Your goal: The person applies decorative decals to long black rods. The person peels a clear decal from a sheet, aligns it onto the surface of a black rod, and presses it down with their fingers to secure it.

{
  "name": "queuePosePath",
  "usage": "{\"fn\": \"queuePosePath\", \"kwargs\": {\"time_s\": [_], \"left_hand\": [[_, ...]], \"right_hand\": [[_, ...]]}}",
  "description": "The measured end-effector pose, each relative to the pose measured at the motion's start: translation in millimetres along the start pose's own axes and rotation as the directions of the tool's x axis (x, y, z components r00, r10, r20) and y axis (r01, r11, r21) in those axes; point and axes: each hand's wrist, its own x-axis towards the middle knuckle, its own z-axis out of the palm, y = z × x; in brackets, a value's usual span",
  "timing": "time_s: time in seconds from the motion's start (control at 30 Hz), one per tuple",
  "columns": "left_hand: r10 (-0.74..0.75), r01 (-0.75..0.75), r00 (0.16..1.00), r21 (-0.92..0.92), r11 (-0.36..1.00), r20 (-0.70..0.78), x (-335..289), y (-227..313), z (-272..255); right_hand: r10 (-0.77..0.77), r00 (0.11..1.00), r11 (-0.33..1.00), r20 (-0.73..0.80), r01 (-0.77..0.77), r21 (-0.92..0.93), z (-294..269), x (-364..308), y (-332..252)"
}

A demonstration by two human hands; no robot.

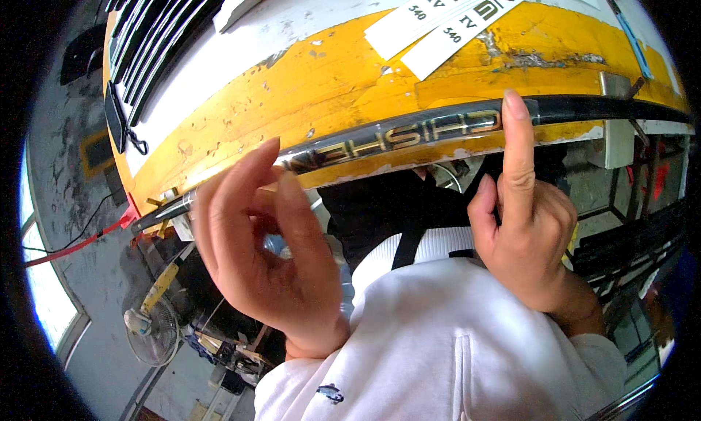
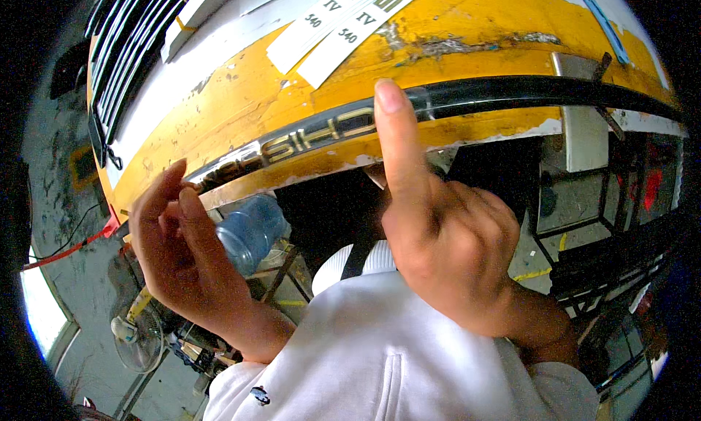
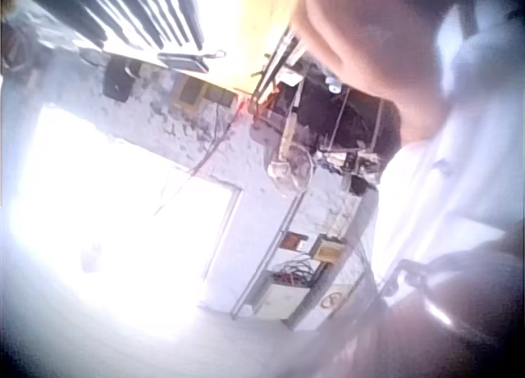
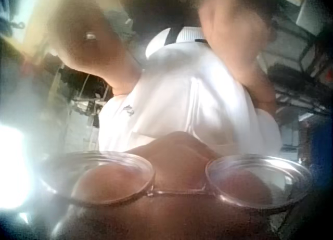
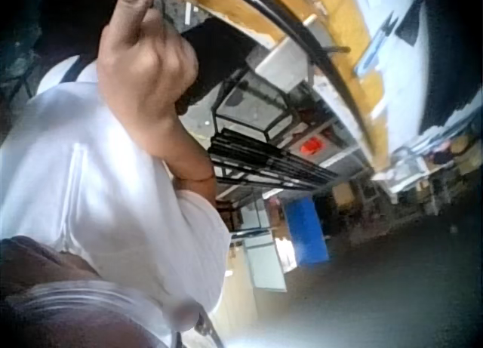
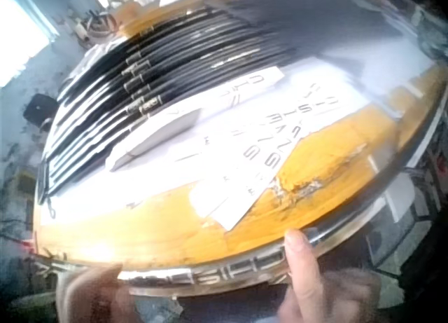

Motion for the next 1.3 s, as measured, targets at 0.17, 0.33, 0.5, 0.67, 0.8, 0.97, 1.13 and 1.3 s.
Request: {"fn": "queuePosePath", "kwargs": {"time_s": [0.17, 0.33, 0.5, 0.67, 0.8, 0.97, 1.13, 1.3], "left_hand": [[-0.065, 0.063, 0.995, 0.027, 0.998, 0.079, -3.7, -18.9, -8.7], [-0.078, 0.078, 0.993, -0.007, 0.997, 0.087, -3.0, -18.0, -8.2], [-0.068, 0.075, 0.993, -0.068, 0.995, 0.092, -2.2, -21.9, -7.7], [-0.077, 0.083, 0.991, -0.046, 0.996, 0.113, -2.9, -22.7, -9.8], [0.096, -0.092, 0.988, -0.037, 0.995, 0.119, 4.8, -33.0, -19.0], [0.39, -0.496, 0.865, 0.42, 0.76, 0.316, 21.1, -49.4, -29.0], [0.3, -0.391, 0.875, 0.192, 0.9, 0.379, 22.1, -7.5, -77.5], [0.176, -0.186, 0.642, -0.072, 0.98, 0.747, 6.5, 9.7, -91.7]], "right_hand": [[-0.126, 0.992, 0.989, -0.006, 0.125, -0.073, 21.6, 7.4, -22.1], [-0.175, 0.982, 0.984, 0.069, 0.176, -0.014, 27.0, 10.5, -27.2], [-0.019, 1.0, 0.993, -0.017, 0.017, -0.115, 6.4, 6.7, -1.9], [-0.001, 0.999, 0.997, 0.05, 0.005, -0.074, 13.5, 6.2, -14.5], [-0.132, 0.99, 0.964, -0.053, 0.115, -0.238, 2.4, 12.6, -6.6], [0.07, 0.965, 0.959, -0.253, -0.135, -0.249, -19.2, 17.2, 18.6], [0.262, 0.855, 0.941, -0.448, -0.33, -0.081, -75.1, 11.9, 17.8], [0.303, 0.561, 0.948, -0.771, -0.095, 0.304, -104.4, 19.9, 33.1]]}}
